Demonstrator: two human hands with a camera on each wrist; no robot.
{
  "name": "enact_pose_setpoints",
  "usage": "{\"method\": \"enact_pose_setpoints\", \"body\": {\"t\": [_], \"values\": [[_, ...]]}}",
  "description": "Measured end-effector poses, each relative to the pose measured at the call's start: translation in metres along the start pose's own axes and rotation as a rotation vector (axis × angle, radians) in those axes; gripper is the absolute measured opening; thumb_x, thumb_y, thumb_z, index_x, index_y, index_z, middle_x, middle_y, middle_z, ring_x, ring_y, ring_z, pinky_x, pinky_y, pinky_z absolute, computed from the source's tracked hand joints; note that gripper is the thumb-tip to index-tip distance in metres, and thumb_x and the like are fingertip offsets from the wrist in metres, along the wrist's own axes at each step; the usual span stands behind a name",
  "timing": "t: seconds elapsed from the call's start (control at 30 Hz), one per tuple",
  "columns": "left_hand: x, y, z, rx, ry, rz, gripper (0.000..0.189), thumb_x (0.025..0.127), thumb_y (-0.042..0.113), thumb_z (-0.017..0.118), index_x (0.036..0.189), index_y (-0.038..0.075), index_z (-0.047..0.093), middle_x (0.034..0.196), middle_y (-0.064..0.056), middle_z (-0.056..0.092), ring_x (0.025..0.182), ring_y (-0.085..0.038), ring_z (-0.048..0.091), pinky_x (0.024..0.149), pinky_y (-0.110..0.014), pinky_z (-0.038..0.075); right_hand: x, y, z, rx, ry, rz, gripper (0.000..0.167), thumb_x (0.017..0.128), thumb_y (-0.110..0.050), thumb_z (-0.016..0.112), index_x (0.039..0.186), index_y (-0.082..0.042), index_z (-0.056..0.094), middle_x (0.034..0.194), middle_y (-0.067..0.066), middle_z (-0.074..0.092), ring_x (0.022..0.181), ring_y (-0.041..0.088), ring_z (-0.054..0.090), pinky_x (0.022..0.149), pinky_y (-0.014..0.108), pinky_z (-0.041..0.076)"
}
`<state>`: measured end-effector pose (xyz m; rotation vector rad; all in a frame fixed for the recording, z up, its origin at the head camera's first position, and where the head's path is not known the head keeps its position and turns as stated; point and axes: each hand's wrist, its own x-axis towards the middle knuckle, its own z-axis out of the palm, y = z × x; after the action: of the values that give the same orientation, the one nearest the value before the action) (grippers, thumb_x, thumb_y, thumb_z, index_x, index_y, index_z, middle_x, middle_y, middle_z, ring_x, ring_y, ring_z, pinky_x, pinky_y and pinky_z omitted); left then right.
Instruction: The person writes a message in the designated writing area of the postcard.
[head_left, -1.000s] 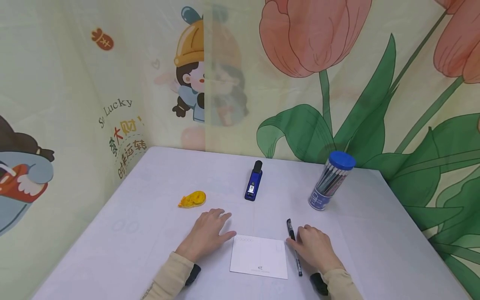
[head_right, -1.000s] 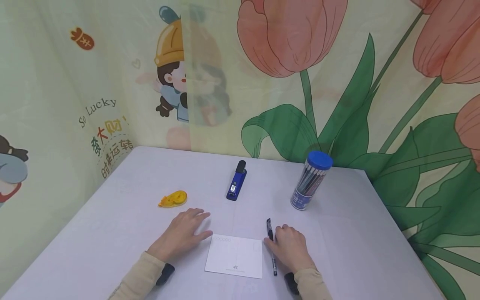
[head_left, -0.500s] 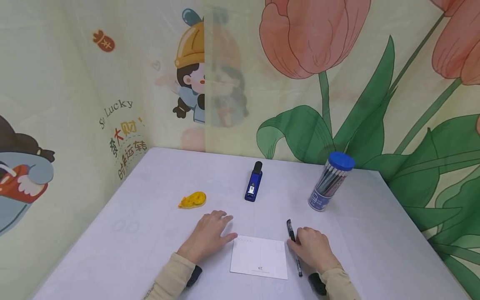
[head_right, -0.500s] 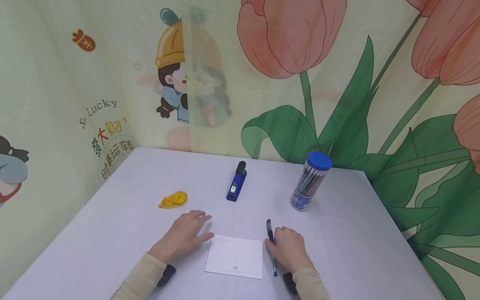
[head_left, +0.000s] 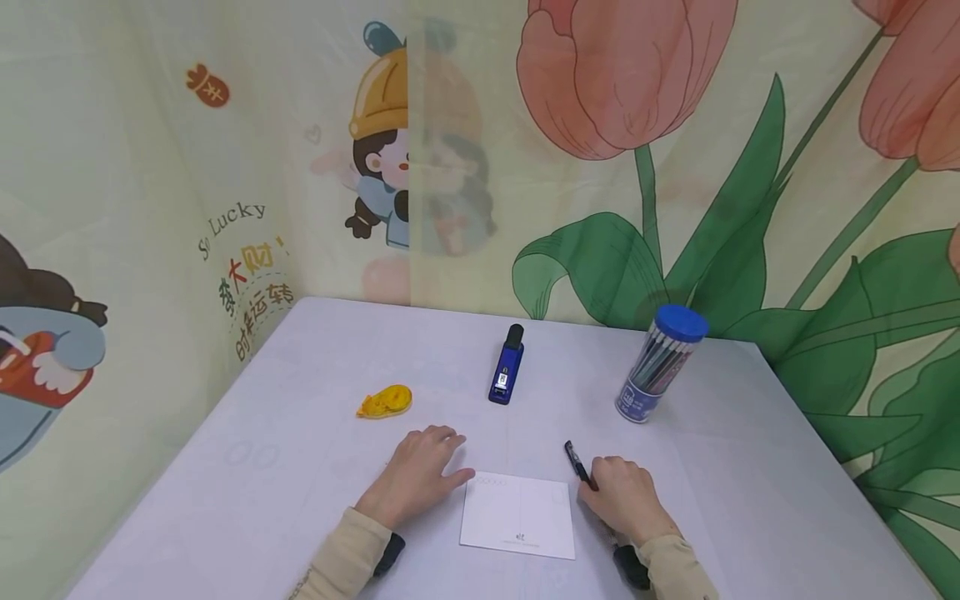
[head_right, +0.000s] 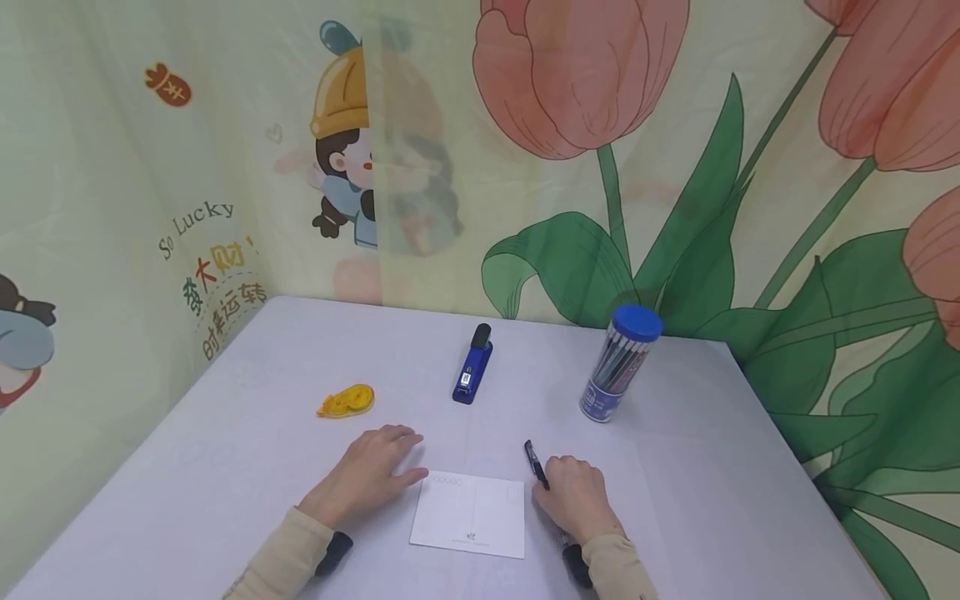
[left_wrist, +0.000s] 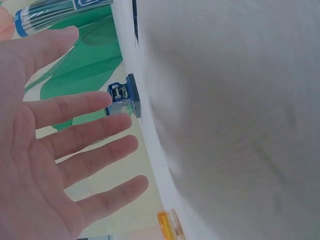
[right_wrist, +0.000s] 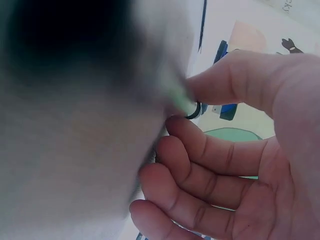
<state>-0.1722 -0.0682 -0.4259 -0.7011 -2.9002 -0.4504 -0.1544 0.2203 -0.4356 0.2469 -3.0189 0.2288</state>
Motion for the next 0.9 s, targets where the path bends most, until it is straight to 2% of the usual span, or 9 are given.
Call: {"method": "enact_pose_setpoints", "body": {"t": [0.27,0.7,0.9], "values": [[0.001,0.001,0.002,0.007,0.001,0.007,0.048,0.085,0.039,0.071,0.118,0.004,0.066,0.118,-0.011,0.065,0.109,-0.027,0.06,0.093,-0.043,0.048,0.0,-0.002,-0.001,0.007,0.071,-0.052,0.027,0.076,-0.01,0.07,0.061,-0.012,0.047,0.057,-0.003,0.044,0.05,0.011,0.039,0.045,0.028,0.034],[0.001,0.007,0.0,-0.024,0.037,0.062,0.049,0.084,0.036,0.072,0.12,0.003,0.065,0.114,-0.011,0.065,0.1,-0.025,0.062,0.086,-0.042,0.051,-0.001,-0.011,-0.009,-0.003,0.228,-0.238,0.023,0.075,-0.009,0.076,0.068,-0.011,0.054,0.062,-0.008,0.046,0.055,0.007,0.04,0.048,0.023,0.036],[0.003,0.012,0.001,-0.019,0.049,0.086,0.051,0.084,0.037,0.072,0.123,0.005,0.063,0.116,-0.009,0.065,0.1,-0.023,0.062,0.087,-0.04,0.052,-0.001,-0.017,-0.013,-0.041,0.252,-0.29,0.018,0.076,-0.012,0.077,0.072,-0.012,0.059,0.066,-0.009,0.051,0.057,0.005,0.045,0.049,0.022,0.04]]}}
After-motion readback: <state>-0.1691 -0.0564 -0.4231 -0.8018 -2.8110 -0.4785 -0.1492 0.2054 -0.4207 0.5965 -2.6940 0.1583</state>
